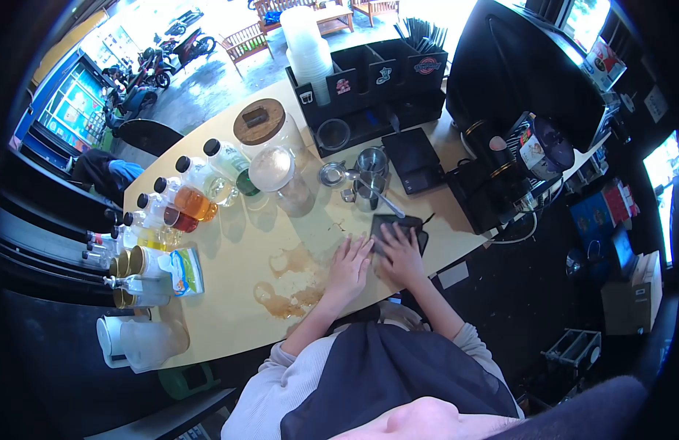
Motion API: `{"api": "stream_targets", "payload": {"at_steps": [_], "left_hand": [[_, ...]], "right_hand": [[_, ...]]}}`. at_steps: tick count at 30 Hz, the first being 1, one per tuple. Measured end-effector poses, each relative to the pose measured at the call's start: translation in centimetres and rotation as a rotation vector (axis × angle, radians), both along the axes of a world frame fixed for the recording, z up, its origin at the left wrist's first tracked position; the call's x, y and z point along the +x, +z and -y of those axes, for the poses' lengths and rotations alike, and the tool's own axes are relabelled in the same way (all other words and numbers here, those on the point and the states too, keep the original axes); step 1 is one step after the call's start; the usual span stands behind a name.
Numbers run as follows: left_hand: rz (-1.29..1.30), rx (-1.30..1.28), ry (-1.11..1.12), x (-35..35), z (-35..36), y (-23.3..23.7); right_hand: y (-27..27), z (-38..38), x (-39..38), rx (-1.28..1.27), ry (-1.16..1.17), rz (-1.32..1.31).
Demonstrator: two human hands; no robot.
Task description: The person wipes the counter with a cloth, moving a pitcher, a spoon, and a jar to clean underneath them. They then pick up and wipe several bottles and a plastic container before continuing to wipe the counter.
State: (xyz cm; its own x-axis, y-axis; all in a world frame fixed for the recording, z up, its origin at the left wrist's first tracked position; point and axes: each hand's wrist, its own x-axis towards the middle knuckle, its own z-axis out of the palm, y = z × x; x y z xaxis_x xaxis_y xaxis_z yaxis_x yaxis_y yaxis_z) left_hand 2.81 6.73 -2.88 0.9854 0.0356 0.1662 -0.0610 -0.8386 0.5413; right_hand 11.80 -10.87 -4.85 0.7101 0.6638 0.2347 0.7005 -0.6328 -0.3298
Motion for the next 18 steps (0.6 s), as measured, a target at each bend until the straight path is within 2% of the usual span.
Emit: {"api": "stream_targets", "payload": {"at_steps": [5,7,11,13,15,16,18], "left_hand": [[-0.008,0.049,0.006,0.9,0.4,0.5],[0.007,0.129,0.099,1.3,0.1,0.7],[0.036,0.154,0.142,1.4,-0.3,0.2],[0.041,0.144,0.116,1.4,-0.3,-0.1],[0.055,0.095,0.07,1.3,-0.1,-0.2],[0.065,0.044,0.026,1.1,-0.1,-0.2],[0.079,0.017,0.024,0.9,-0.2,-0.2]], "right_hand": [[0.0,3.1,-1.8,-0.008,-0.047,-0.084],[0.2,4.1,-0.9,0.019,-0.304,-0.038],[0.1,3.0,1.5,0.018,-0.418,0.014],[-0.2,1.3,1.2,0.029,-0.405,0.02],[-0.4,-0.3,0.3,-0.001,-0.19,0.015],[-0.4,-0.8,-0.7,0.001,-0.189,0.015],[-0.1,-1.2,-3.1,-0.069,0.078,-0.027]]}}
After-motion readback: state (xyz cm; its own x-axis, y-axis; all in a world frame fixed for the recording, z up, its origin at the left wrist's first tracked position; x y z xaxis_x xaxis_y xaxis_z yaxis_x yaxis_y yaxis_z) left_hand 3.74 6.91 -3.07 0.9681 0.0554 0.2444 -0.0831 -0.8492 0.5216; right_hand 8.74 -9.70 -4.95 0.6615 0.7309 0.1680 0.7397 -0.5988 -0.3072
